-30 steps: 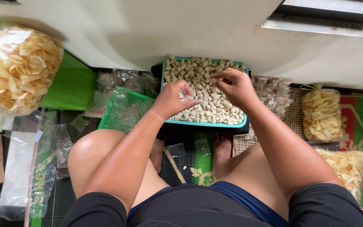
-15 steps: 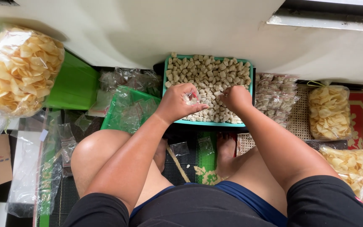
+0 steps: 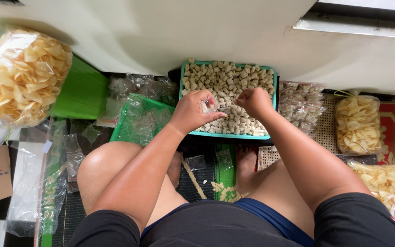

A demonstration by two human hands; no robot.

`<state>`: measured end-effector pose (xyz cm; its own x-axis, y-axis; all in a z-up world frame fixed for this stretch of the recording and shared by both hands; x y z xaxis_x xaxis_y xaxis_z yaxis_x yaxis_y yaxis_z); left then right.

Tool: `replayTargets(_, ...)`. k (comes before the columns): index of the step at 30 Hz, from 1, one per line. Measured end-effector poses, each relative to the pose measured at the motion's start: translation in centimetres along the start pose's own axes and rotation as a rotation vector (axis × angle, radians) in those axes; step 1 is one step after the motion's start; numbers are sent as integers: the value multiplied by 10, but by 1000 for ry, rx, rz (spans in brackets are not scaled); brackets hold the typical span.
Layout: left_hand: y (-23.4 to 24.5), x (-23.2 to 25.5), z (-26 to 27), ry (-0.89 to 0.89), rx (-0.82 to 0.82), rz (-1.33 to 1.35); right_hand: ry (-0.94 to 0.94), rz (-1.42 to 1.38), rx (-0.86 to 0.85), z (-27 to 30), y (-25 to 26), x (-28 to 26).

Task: Manually filling small plastic bags with small food items from a tray.

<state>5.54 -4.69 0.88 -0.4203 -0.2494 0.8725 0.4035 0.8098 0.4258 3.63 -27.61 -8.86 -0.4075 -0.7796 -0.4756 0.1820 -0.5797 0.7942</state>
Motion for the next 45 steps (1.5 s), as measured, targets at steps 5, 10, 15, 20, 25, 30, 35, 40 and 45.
replayTargets(5, 1, 2, 3, 23, 12, -51, 66, -592, -4, 43, 37, -50)
replayTargets(10, -18, -6, 9, 81, -18, -129, 268, -912, 8, 73, 38, -76)
replayTargets(15, -39, -15, 17, 232, -99, -232, 316, -471, 115, 82, 17, -64)
replayTargets(20, -55, -17, 29, 246, -106, -172, 274, -414, 72, 83, 1, -60)
replayTargets(25, -58, -15, 37, 280, -117, -113, 316, -409, 90, 100, 11, -71)
replayTargets(30, -40, -9, 41, 386, -30, -49, 415, -405, -144, 125, 18, -94)
replayTargets(35, -63, -43, 52, 506, -158, 324, 371, -265, -150, 133, 29, -83)
replayTargets(40, -46, -4, 60, 550, -124, 686, 428, -325, -130, 125, 39, -76)
replayTargets(45, -41, 15, 68, 550, -134, 582, 451, -400, -112, 134, 39, -82)
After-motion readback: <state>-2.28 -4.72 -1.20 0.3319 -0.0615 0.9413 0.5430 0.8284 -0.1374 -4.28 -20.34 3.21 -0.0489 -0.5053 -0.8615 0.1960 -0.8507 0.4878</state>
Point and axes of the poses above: each hand's wrist, its own z-axis away from the middle knuckle, its own y-axis out of the back of the hand, x = y × z, the point moved 7 cm from there along -z, towards the middle knuckle, and after that the axes turned 1 degree about -z, right-handed, at the moved point
